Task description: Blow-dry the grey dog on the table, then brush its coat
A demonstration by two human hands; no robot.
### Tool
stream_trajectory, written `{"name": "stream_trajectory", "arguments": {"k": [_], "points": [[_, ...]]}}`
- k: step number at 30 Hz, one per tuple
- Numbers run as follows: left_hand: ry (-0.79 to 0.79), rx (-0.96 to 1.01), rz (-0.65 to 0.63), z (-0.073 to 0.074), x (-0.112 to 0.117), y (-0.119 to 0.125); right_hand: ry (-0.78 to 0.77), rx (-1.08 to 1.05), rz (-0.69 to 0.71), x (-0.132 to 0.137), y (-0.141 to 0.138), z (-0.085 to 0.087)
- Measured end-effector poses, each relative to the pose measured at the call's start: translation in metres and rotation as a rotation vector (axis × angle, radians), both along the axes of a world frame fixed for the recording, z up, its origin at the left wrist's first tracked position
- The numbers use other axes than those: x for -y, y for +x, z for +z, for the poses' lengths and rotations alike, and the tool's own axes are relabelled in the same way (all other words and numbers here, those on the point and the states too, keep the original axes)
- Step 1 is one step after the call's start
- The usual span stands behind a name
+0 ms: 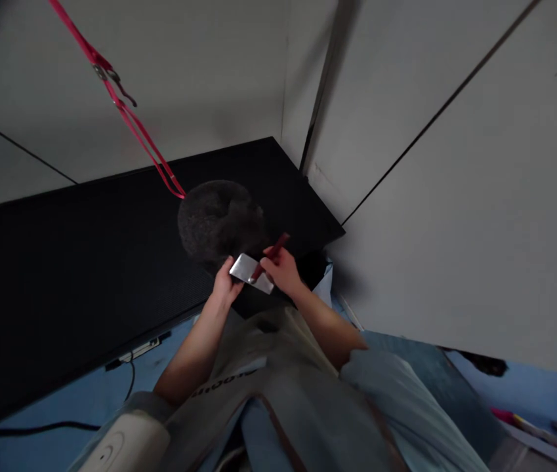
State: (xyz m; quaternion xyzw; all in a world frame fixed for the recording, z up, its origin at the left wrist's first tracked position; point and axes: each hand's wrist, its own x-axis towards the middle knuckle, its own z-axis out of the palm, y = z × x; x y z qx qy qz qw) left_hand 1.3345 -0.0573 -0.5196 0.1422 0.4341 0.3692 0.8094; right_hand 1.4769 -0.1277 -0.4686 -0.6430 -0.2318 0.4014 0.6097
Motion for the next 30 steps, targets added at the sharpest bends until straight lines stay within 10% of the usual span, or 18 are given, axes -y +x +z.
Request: {"name": "stream_trajectory", "arguments": {"k": [6, 10, 15, 20, 25, 30], "points": [[0.052, 0.049, -0.034, -0.001, -0.007, -0.011, 0.153, 0.097, -0.352, -0.028, 0.013, 0.015], [0.044, 0.025, -0.159, 0.003, -0.009, -0.016, 0.074, 0.067, 0.033, -0.024, 0.004, 0.018], [0.011, 0.095, -0.163, 0.011, -0.013, -0.018, 0.138, 0.116, -0.278, -0.032, 0.004, 0.021], [-0.001, 0.105, -0.16, 0.01, -0.017, -0.024, 0.066, 0.082, 0.051, -0.027, -0.003, 0.015], [-0.016, 0.115, -0.127, 0.007, -0.015, -0.023, 0.163, 0.084, -0.411, -0.016, 0.005, 0.012], [-0.081, 0.103, -0.107, 0.01, -0.008, -0.011, 0.078, -0.006, -0.067, -0.008, -0.016, 0.002]]}}
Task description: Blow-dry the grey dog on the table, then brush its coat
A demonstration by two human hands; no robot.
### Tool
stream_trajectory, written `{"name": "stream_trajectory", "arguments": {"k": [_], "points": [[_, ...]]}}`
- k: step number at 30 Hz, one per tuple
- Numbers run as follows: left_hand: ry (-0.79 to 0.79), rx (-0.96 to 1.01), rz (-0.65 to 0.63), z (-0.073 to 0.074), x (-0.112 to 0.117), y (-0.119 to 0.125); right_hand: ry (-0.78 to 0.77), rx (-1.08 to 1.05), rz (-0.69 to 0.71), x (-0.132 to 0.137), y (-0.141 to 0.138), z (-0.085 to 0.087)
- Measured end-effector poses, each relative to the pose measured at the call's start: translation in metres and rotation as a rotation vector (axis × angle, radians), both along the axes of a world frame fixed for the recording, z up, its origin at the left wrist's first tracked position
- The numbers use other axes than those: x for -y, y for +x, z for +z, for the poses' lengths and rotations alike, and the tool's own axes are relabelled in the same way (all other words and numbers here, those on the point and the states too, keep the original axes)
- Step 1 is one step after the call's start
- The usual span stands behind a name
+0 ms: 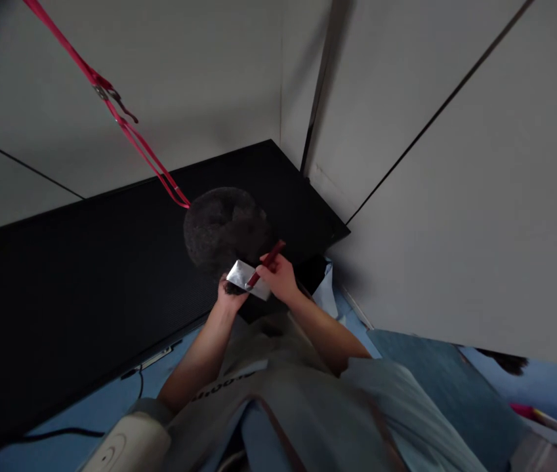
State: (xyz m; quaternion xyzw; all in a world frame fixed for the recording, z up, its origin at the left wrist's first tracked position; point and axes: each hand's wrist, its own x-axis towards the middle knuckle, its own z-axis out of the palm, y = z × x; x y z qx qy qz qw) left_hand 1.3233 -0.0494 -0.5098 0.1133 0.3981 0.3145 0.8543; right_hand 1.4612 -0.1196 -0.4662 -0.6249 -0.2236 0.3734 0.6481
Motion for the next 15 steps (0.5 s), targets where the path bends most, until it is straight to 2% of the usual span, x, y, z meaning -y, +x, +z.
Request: {"name": "stream_trajectory", "arguments": {"k": [1, 2, 5, 6, 10, 11, 12, 15], "points": [[0.007, 0.002, 0.005, 0.0, 0.001, 0.002, -0.011, -0.028, -0.018, 0.001, 0.0, -0.002], [0.017, 0.007, 0.016, -0.001, 0.002, 0.004, -0.009, -0.039, -0.095, 0.001, 0.001, -0.004], [0.041, 0.019, 0.087, -0.004, 0.004, 0.009, 0.038, -0.002, -0.396, 0.005, 0.006, -0.003], [0.04, 0.016, 0.109, -0.006, 0.004, 0.01, 0.045, 0.008, -0.416, 0.006, 0.004, -0.002], [0.016, -0.015, 0.133, -0.014, 0.002, 0.01, -0.001, -0.049, -0.178, 0.01, -0.013, -0.009], [0.013, -0.021, 0.137, -0.015, 0.001, 0.009, -0.009, -0.058, -0.179, 0.011, -0.013, -0.012], [0.018, -0.023, 0.148, -0.016, 0.001, 0.008, -0.011, -0.059, -0.225, 0.014, -0.011, -0.015], [0.057, -0.013, 0.165, -0.015, -0.001, 0.003, 0.01, -0.001, -0.51, 0.027, 0.002, -0.02]]}}
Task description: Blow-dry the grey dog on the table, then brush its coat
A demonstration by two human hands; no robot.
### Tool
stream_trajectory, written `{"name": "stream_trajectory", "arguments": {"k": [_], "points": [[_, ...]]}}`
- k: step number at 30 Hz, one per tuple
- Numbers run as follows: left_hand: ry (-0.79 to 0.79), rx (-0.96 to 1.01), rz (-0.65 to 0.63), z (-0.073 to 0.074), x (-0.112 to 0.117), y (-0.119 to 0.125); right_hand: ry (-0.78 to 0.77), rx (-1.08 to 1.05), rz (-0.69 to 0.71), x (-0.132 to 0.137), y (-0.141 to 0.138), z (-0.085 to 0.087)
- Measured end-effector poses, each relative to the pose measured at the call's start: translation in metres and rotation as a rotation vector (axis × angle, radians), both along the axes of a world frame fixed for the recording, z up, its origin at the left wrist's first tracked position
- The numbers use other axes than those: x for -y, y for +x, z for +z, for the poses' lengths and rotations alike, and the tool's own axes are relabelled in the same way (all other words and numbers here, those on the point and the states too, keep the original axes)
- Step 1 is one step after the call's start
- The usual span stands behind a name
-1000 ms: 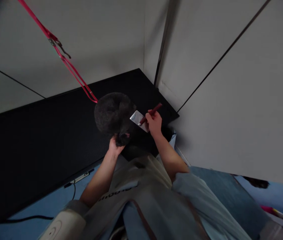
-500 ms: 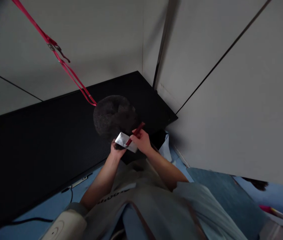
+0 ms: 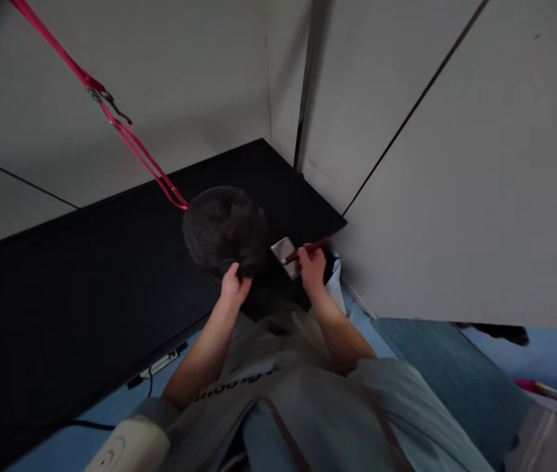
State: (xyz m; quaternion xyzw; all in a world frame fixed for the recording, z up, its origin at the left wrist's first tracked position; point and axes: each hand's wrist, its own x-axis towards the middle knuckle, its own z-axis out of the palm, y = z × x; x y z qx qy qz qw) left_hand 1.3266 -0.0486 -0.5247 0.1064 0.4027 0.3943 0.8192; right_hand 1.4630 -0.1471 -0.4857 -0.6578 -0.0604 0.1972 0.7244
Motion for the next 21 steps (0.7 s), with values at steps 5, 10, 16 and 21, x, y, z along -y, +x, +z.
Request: {"name": "stream_trajectory", "arguments": {"k": [5, 10, 16, 21], "points": [[-0.009, -0.011, -0.112, 0.005, -0.001, -0.001, -0.011, 0.05, 0.23, -0.006, -0.014, 0.007], [0.131, -0.064, -0.034, 0.01, -0.002, 0.007, 0.03, 0.079, 0.083, -0.037, -0.005, 0.02], [0.447, -0.322, -0.075, 0.003, -0.004, 0.013, -0.019, 0.16, 0.531, -0.055, 0.018, 0.043], [0.603, -0.43, -0.068, -0.002, -0.004, 0.021, 0.01, 0.246, 0.31, -0.078, 0.032, 0.062]]}}
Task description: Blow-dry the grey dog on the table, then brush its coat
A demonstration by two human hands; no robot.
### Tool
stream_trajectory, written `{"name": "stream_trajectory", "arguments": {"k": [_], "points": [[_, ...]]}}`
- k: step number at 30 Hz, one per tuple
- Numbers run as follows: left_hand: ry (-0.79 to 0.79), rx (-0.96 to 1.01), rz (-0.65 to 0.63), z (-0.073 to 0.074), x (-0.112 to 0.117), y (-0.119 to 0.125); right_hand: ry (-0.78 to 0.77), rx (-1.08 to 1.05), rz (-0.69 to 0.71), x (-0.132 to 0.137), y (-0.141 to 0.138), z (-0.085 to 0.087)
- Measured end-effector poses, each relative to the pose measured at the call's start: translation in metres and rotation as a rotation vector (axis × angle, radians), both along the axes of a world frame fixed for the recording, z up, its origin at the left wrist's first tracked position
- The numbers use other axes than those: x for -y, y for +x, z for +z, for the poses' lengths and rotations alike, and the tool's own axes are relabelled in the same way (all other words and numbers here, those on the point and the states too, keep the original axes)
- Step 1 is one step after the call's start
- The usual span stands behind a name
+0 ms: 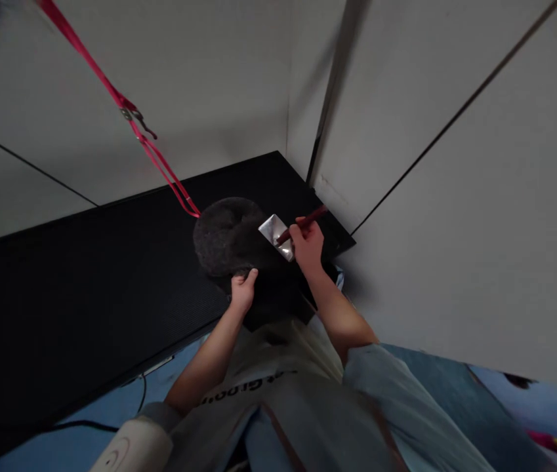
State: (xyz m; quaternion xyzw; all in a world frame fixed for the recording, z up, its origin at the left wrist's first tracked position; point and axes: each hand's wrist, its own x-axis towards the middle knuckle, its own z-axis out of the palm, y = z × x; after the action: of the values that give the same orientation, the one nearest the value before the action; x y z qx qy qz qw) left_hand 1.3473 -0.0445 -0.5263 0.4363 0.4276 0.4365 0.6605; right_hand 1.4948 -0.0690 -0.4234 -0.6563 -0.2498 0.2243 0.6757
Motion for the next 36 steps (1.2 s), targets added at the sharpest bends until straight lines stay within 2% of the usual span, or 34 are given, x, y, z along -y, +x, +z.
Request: {"name": "stream_trajectory", "arguments": {"k": [4, 5, 6, 8, 9, 10, 13, 14, 15, 18, 19, 22, 23, 24, 27, 28, 31, 32, 33, 36], "points": [[0.041, -0.019, 0.025, -0.002, 0.0, 0.007, -0.159, 0.174, 0.41, -0.007, 0.001, 0.01], [0.057, -0.028, 0.031, -0.003, 0.001, 0.009, -0.194, 0.215, 0.429, -0.009, 0.002, 0.013], [0.075, -0.036, 0.035, -0.003, 0.002, 0.011, -0.198, 0.246, 0.374, -0.01, 0.005, 0.016], [0.101, -0.044, 0.032, -0.002, 0.004, 0.014, -0.13, 0.273, 0.161, -0.011, 0.011, 0.021], [0.106, -0.043, 0.027, -0.002, 0.005, 0.016, -0.095, 0.274, 0.103, -0.011, 0.012, 0.024], [0.105, -0.041, 0.021, -0.001, 0.005, 0.017, -0.084, 0.274, 0.116, -0.011, 0.013, 0.025], [0.091, -0.025, 0.009, 0.003, 0.004, 0.019, -0.211, 0.287, 0.435, -0.009, 0.01, 0.026], [0.087, -0.019, 0.006, 0.005, 0.004, 0.019, -0.25, 0.296, 0.488, -0.009, 0.01, 0.025], [0.082, -0.014, 0.0, 0.007, 0.003, 0.019, -0.257, 0.301, 0.466, -0.009, 0.011, 0.025], [0.046, 0.028, -0.032, 0.015, 0.001, 0.02, -0.116, 0.27, 0.151, -0.007, 0.015, 0.023], [0.015, 0.067, -0.046, 0.018, 0.001, 0.021, -0.079, 0.249, 0.126, -0.006, 0.017, 0.022], [-0.154, 0.249, -0.039, 0.028, 0.002, 0.023, -0.117, 0.169, 0.315, 0.002, 0.022, 0.021], [-0.214, 0.312, -0.033, 0.032, 0.003, 0.024, -0.131, 0.138, 0.332, 0.005, 0.024, 0.021], [-0.262, 0.369, -0.028, 0.035, 0.004, 0.024, -0.119, 0.114, 0.28, 0.009, 0.027, 0.022], [-0.342, 0.492, 0.004, 0.046, 0.005, 0.027, 0.02, 0.074, -0.027, 0.019, 0.032, 0.026], [-0.362, 0.519, 0.025, 0.048, 0.005, 0.028, 0.043, 0.063, -0.034, 0.022, 0.032, 0.026], [-0.445, 0.521, 0.052, 0.055, 0.005, 0.029, -0.032, 0.0, 0.217, 0.027, 0.029, 0.027], [-0.479, 0.508, 0.053, 0.057, 0.005, 0.03, -0.051, -0.017, 0.249, 0.026, 0.028, 0.028], [-0.513, 0.502, 0.055, 0.059, 0.005, 0.029, -0.042, -0.025, 0.214, 0.026, 0.028, 0.029], [-0.636, 0.546, 0.057, 0.065, 0.006, 0.028, 0.084, -0.011, -0.055, 0.027, 0.024, 0.032]]}}
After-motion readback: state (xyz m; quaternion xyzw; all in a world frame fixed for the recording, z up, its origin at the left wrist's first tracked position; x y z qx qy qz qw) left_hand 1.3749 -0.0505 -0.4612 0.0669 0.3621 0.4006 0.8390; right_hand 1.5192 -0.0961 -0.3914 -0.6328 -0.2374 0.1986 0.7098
